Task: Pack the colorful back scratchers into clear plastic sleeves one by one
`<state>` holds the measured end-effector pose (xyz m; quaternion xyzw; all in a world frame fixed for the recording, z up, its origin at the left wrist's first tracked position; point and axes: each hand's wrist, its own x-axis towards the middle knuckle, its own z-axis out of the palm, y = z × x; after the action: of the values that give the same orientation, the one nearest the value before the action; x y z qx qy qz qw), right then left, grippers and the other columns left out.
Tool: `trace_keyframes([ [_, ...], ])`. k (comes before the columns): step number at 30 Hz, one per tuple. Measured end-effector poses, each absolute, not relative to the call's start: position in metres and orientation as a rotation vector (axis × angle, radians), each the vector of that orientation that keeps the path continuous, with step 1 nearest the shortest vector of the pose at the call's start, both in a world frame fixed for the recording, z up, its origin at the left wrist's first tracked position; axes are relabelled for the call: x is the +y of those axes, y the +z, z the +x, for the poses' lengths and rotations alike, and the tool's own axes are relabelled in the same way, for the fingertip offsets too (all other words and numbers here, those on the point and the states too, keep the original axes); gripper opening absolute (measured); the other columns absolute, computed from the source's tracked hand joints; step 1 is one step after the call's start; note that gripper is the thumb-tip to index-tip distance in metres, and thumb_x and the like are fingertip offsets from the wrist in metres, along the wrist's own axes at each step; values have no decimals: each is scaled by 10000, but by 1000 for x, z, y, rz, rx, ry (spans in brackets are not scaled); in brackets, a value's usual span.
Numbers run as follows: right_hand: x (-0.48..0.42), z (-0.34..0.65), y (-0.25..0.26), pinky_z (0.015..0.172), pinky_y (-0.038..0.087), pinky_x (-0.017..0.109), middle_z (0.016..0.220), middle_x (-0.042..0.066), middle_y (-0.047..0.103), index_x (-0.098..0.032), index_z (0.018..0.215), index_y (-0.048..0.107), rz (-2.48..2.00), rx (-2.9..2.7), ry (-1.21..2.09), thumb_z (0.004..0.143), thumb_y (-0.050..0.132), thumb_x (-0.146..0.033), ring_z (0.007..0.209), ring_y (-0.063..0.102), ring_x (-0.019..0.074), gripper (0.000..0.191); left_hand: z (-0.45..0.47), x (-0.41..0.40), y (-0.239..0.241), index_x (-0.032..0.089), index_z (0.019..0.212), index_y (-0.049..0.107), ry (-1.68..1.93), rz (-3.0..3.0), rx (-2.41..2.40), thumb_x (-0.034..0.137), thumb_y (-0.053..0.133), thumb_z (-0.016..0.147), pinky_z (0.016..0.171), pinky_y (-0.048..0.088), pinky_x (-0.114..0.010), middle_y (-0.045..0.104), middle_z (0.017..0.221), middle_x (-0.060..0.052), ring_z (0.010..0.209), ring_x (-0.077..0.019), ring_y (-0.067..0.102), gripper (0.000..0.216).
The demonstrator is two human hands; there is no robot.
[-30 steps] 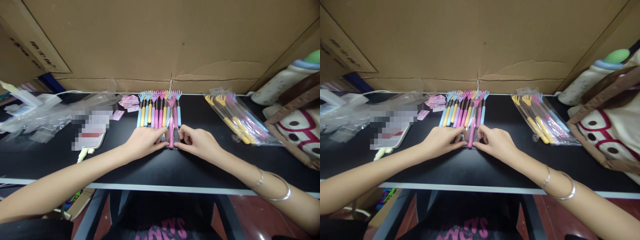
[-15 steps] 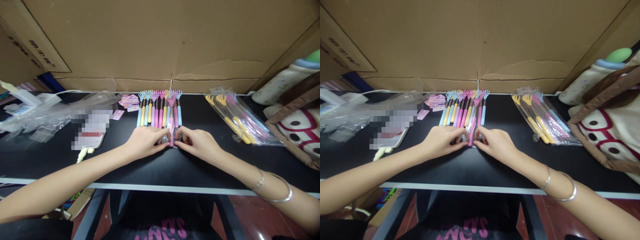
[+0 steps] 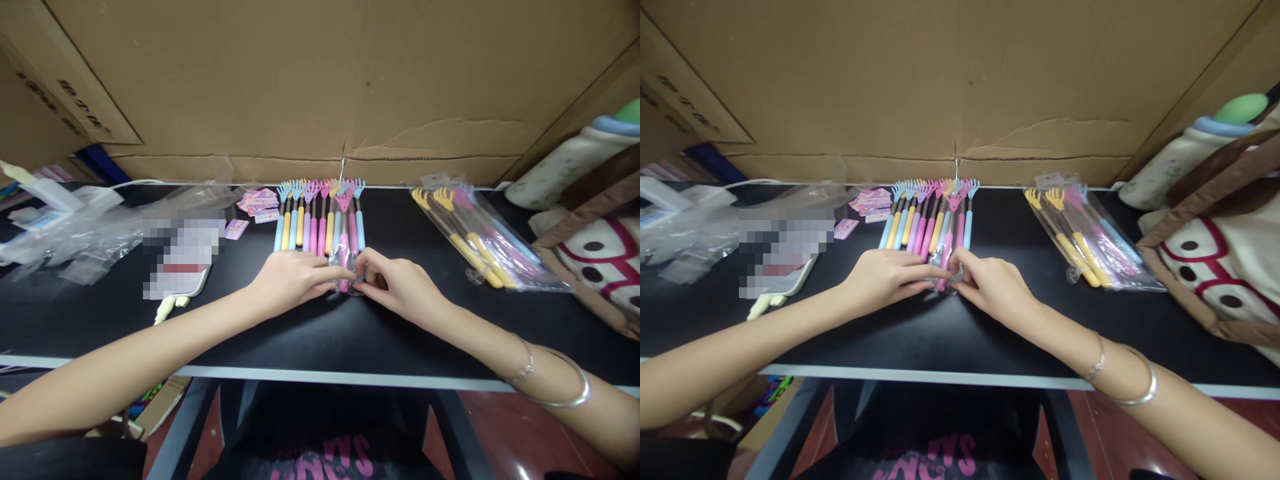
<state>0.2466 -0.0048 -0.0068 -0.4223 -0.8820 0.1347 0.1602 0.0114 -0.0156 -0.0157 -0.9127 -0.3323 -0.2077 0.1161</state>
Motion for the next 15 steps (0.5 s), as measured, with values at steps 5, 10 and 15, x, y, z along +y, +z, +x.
trace_keyframes([
  [5, -5, 245, -7, 512, 283, 204, 617, -77, 560, -245, 888, 541, -1183, -2549, 372, 851, 605, -205, 497, 511, 98, 85, 11, -14, -17, 314, 1021, 720, -629, -2600, -849, 344, 482, 996, 526, 292, -262, 617, 663, 43, 613, -124, 598, 241],
  [10, -5, 244, -6, 521, 293, 209, 606, -68, 580, -244, 853, 598, -1140, -2576, 327, 860, 595, -190, 490, 513, 95, 54, 11, -15, -16, 306, 996, 726, -655, -2596, -870, 397, 501, 985, 530, 288, -265, 613, 653, 39, 591, -124, 574, 243],
  [15, -4, 246, -5, 532, 316, 219, 616, -54, 631, -261, 910, 659, -1153, -2597, 311, 871, 581, -206, 506, 553, 110, 103, 10, -15, -15, 285, 1024, 716, -615, -2642, -918, 448, 536, 958, 539, 296, -261, 636, 705, 29, 644, -135, 594, 253],
])
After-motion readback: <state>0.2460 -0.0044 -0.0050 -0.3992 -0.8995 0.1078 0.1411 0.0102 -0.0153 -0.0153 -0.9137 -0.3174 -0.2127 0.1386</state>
